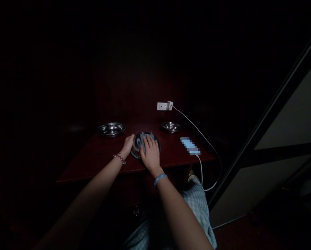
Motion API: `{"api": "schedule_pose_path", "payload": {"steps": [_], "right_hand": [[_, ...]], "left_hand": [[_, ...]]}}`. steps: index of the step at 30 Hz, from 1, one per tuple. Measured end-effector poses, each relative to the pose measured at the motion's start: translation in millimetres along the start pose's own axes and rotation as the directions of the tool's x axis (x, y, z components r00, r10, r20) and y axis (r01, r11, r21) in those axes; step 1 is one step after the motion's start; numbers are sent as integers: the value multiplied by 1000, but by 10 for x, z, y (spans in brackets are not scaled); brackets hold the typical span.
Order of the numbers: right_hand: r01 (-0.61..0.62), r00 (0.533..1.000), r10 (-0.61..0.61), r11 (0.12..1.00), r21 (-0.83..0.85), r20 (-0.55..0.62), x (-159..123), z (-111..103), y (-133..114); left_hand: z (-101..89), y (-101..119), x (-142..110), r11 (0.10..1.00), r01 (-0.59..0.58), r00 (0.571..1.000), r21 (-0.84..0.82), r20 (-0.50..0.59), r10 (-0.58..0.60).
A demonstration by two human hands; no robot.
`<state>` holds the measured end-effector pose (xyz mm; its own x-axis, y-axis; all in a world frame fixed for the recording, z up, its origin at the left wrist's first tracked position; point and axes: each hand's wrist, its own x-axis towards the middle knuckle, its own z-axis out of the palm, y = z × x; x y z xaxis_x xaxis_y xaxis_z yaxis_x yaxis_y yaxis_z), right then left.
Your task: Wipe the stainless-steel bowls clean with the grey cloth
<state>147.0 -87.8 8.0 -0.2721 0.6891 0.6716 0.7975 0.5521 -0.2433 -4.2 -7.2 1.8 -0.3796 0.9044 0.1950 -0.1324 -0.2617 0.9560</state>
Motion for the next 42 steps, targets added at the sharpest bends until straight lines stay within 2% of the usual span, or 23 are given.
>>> {"api": "schedule_pose_path", "payload": {"steps": [17, 33, 38, 42], "right_hand": [[172, 984, -173, 985, 25, 49, -5, -21, -52], [247, 966, -248, 969, 21, 69, 5, -31, -56], [211, 975, -211, 977, 18, 70, 27, -37, -19], [63, 998, -63, 998, 18, 10, 52, -31, 13]], "left_hand": [[-13, 17, 0, 1000, -6, 1000, 17, -18, 6], [-23, -51, 12, 997, -23, 1000, -74, 9, 24], [-20, -19, 2, 999, -33, 999, -32, -1, 33], [16, 47, -33, 999, -15, 1000, 30, -18, 15]]}}
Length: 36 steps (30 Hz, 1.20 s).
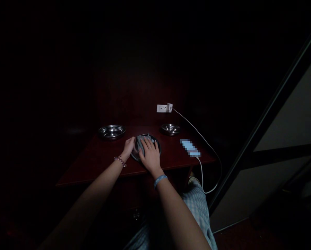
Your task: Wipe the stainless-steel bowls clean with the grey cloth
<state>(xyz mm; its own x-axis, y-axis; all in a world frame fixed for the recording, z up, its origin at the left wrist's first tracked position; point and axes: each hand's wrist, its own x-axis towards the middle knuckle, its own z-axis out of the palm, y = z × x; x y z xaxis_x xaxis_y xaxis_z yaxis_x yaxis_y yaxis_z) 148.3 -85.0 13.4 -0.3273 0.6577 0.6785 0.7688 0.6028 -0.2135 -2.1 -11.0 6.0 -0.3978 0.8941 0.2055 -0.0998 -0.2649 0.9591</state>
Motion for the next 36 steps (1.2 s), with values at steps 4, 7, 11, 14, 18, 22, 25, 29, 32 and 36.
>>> {"api": "schedule_pose_path", "payload": {"steps": [4, 7, 11, 14, 18, 22, 25, 29, 32, 36], "right_hand": [[-170, 981, 172, 985, 31, -93, 15, 72, 88], [-264, 946, 277, 960, 93, -168, 20, 160, 185], [-368, 891, 406, 908, 198, -206, 41, 235, 292], [-401, 854, 468, 871, 285, -228, 71, 244, 373], [-427, 805, 536, 821, 378, -255, 102, 206, 508], [-430, 812, 517, 843, 323, -270, 99, 136, 552], [-378, 844, 448, 887, 267, -294, 95, 70, 470], [-321, 890, 368, 925, 200, -271, 100, -40, 309], [-251, 934, 269, 962, 105, -233, 96, -111, 219], [-97, 981, 102, 995, 35, -166, 76, -148, 142]], "left_hand": [[33, 28, -22, 1000, 11, 1000, 13, -9, -11], [39, 14, -19, 1000, 16, 1000, -9, -22, -16], [26, 3, -11, 999, -17, 1000, -48, -16, 16], [25, 15, -13, 992, -81, 996, -94, 30, 84], [39, 35, -30, 978, -140, 975, -157, 147, 163], [46, 40, -37, 971, -169, 958, -172, 202, 202], [41, 36, -27, 969, -178, 958, -170, 193, 210], [35, 29, -17, 961, -216, 945, -172, 212, 250], [40, 22, -15, 959, -240, 939, -151, 214, 269], [53, 7, 1, 959, -250, 942, -131, 194, 272]]}}
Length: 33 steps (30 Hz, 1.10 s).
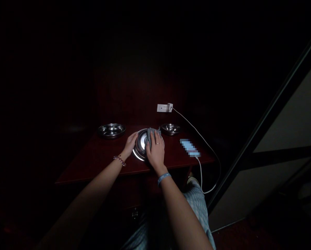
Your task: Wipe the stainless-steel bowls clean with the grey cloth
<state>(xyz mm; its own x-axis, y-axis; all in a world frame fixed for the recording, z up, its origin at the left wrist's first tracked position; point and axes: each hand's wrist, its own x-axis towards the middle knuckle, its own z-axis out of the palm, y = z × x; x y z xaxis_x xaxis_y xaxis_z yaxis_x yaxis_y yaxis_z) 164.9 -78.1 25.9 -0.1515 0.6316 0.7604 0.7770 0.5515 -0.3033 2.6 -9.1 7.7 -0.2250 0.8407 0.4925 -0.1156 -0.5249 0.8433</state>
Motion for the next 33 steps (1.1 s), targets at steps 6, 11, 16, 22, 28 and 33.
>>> {"api": "schedule_pose_path", "payload": {"steps": [6, 11, 16, 22, 28, 33], "right_hand": [[197, 973, -197, 980, 10, 121, -30, 10, -90], [278, 945, -277, 960, 19, 172, -50, 6, -147], [333, 921, -331, 943, 26, 204, -55, 1, -169], [335, 919, -328, 942, 8, 217, -52, -8, -182], [275, 944, -262, 961, -40, 198, -51, -5, -200], [202, 968, -190, 978, -60, 161, -35, -3, -185]], "left_hand": [[-22, -18, 19, 1000, 18, 999, -2, -37, -18], [-30, -10, -10, 999, 35, 997, -2, -67, -35], [-9, 12, -45, 996, 78, 981, -33, -173, -82], [12, 59, -46, 996, 78, 978, -41, -191, -84], [7, 38, -26, 999, 49, 986, 10, -162, -47], [-4, -10, 2, 1000, 5, 991, 27, -136, -1]]}}
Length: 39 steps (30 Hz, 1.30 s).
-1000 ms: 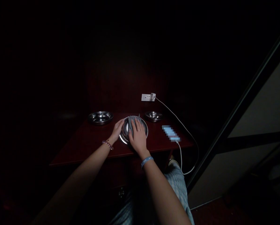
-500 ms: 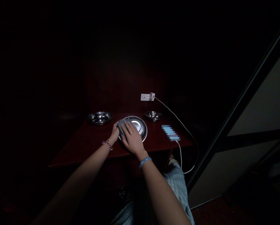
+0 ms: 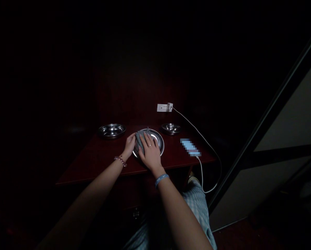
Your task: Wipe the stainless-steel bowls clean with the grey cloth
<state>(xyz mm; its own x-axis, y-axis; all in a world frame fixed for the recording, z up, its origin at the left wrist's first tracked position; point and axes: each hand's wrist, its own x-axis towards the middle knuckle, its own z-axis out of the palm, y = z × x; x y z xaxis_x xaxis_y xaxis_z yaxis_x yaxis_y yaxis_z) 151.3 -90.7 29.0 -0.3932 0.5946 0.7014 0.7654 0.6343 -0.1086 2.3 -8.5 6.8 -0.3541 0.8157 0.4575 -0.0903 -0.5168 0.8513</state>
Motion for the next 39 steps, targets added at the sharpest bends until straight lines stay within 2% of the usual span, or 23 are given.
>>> {"api": "schedule_pose_path", "payload": {"steps": [6, 10, 16, 20, 24, 27, 33, 39], "right_hand": [[-140, 990, 140, 990, 14, -34, 11, -53, 26], [-271, 960, 272, 962, 25, -64, 21, -72, 65], [-430, 886, 442, 896, 106, -138, 9, 16, 211], [-531, 808, 570, 814, 236, -146, -5, 120, 309], [-566, 753, 641, 745, 352, -148, -5, 196, 353], [-559, 750, 643, 743, 368, -158, -3, 206, 351], [-533, 783, 600, 783, 320, -165, -6, 177, 336], [-465, 810, 541, 829, 312, -229, -7, 172, 330]], "left_hand": [[15, -62, 33, 1000, 1, 1000, -12, 1, -1], [6, -73, 29, 1000, 2, 1000, -10, -4, -2], [4, -13, 4, 1000, -11, 1000, 11, -12, 11], [2, 12, -5, 1000, -15, 1000, 23, -11, 15], [-5, 24, -6, 999, -12, 1000, 35, -15, 12], [-3, 32, -9, 999, -5, 1000, 42, -26, 6], [-3, 17, -11, 999, -30, 1000, 29, -7, 30], [4, 18, -13, 1000, -30, 1000, 9, -5, 30]]}}
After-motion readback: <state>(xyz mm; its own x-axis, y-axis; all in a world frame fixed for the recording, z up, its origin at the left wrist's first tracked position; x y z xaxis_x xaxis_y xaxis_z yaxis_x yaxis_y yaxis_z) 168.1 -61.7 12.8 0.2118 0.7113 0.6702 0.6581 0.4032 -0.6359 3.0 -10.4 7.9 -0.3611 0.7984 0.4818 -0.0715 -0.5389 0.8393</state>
